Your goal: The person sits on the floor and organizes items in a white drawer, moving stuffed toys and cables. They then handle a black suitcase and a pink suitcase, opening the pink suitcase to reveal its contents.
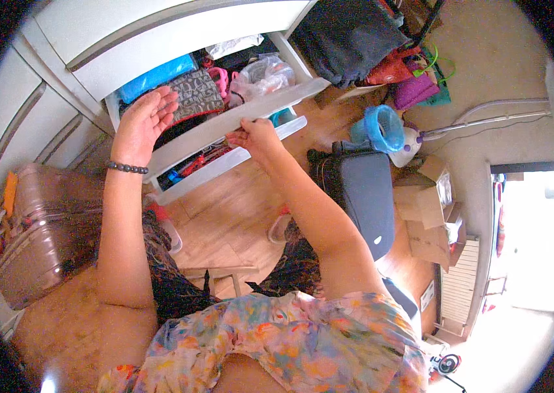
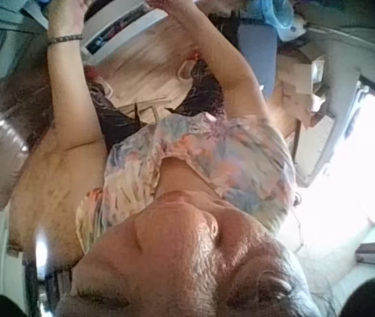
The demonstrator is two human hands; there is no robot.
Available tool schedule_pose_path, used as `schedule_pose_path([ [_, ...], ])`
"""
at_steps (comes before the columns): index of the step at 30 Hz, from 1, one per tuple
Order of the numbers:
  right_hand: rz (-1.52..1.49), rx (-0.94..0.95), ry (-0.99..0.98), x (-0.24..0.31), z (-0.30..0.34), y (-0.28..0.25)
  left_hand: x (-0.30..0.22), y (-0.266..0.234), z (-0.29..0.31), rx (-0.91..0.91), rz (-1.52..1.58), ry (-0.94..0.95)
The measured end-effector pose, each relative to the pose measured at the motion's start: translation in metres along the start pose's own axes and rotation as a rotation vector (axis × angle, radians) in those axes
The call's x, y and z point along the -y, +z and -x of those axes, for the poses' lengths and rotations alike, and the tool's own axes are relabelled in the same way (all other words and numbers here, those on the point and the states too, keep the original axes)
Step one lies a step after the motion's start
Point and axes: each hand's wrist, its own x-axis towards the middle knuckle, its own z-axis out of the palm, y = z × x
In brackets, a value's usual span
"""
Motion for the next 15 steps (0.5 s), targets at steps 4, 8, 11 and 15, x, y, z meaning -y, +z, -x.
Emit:
schedule_pose_path([
  [4, -0.055, 0.078, -0.052, 0.007, -0.037, 0.019, -0.006, -0.003, 0.002, 0.009, 0.003, 0.027],
  [8, -0.081, 0.071, -0.077, 0.014, -0.073, 0.042, -0.011, -0.008, 0.001, -0.011, 0.022, 0.028],
  [11, -0.091, 0.068, -0.084, 0.018, -0.092, 0.053, -0.011, -0.009, 0.002, 0.017, 0.046, 0.027],
  [15, -0.091, 0.013, -0.088, 0.022, -0.097, 0.062, -0.014, -0.011, 0.003, -0.005, 0.046, 0.04],
])
